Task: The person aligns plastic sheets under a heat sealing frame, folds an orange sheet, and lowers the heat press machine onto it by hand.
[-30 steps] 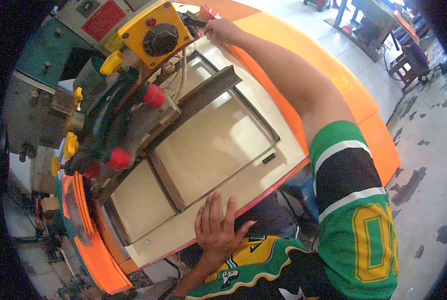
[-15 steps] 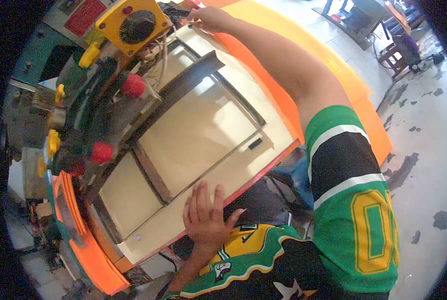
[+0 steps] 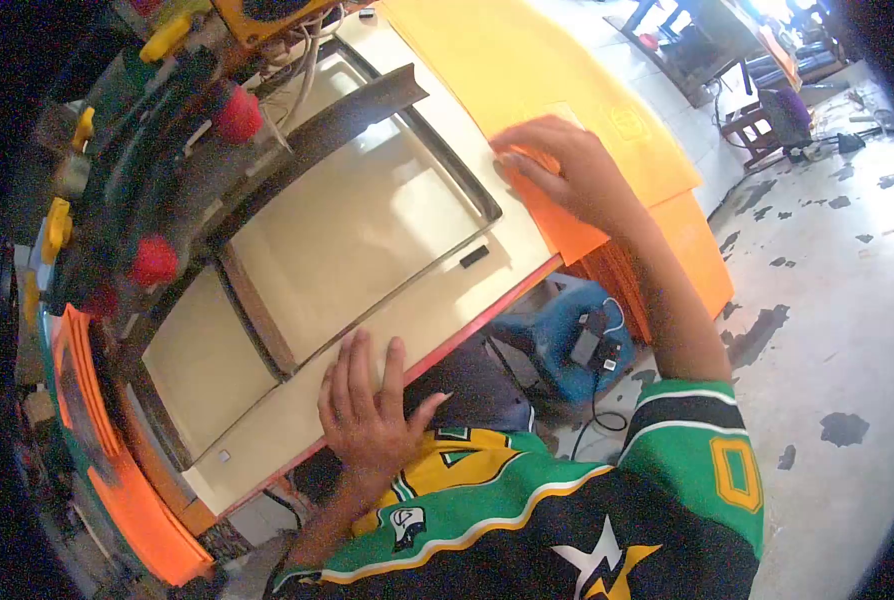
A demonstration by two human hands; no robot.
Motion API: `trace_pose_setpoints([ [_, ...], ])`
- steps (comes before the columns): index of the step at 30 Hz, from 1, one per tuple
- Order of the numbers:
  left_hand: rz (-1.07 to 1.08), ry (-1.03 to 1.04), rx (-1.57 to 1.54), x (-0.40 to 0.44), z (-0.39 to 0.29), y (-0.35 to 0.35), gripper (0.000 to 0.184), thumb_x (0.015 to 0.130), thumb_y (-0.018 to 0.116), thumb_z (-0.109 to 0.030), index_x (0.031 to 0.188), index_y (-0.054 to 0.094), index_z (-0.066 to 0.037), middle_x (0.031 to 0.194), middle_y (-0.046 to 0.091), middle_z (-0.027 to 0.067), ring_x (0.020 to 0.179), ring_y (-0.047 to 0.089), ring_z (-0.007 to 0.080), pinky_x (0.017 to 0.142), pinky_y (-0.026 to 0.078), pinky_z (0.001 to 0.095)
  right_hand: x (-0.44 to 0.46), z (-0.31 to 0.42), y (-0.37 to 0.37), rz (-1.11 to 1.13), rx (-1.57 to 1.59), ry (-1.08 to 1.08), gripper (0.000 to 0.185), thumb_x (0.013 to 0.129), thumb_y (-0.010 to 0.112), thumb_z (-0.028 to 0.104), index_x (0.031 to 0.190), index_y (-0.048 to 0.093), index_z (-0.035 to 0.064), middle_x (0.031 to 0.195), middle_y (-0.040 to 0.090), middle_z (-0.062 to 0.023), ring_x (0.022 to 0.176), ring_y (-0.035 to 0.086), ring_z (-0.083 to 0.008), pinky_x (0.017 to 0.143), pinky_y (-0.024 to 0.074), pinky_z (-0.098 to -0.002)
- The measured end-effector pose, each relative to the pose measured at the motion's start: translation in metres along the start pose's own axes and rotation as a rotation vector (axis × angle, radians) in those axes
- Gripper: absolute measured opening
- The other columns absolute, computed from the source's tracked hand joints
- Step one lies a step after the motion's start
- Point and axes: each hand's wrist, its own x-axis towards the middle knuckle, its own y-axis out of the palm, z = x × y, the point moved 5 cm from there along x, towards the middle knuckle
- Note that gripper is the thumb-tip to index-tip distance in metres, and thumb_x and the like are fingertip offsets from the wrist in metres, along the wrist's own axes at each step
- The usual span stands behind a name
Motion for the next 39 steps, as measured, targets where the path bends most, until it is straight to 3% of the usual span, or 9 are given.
trace_pose_setpoints([
  [4,0.010,-0.012,-0.035,-0.002,0.002,0.000,0.079,0.090,0.068,-0.063,0.150,0.052,-0.014,0.155,0.047,0.0204,0.143,0.047,0.0360,0.112,0.041,0.0528,-0.026,0.015,0.014,-0.044,-0.020,-0.081,0.021,0.095,0.070,0.017,0.112,0.076,0.0052,0.122,0.074,-0.0127,0.124,0.064,-0.0338,0.106,0.0502,-0.0436],
  [12,-0.045,-0.048,-0.053,-0.002,0.005,0.001,0.079,0.087,0.069,-0.062,0.150,0.054,-0.016,0.155,0.048,0.0174,0.140,0.049,0.0348,0.113,0.041,0.0504,-0.028,0.019,0.023,-0.086,-0.073,-0.070,0.024,0.093,0.070,0.010,0.115,0.076,0.0048,0.129,0.072,-0.0125,0.129,0.061,-0.0335,0.109,0.0480,-0.0441],
  [39,-0.057,-0.016,0.015,-0.002,0.003,0.002,0.074,0.092,0.061,-0.066,0.147,0.057,-0.016,0.151,0.054,0.0163,0.135,0.053,0.0318,0.111,0.044,0.0482,-0.034,0.029,0.022,-0.137,-0.115,-0.029,0.022,0.092,0.071,0.009,0.112,0.076,0.0032,0.124,0.074,-0.0129,0.124,0.065,-0.0328,0.107,0.0491,-0.0436],
])
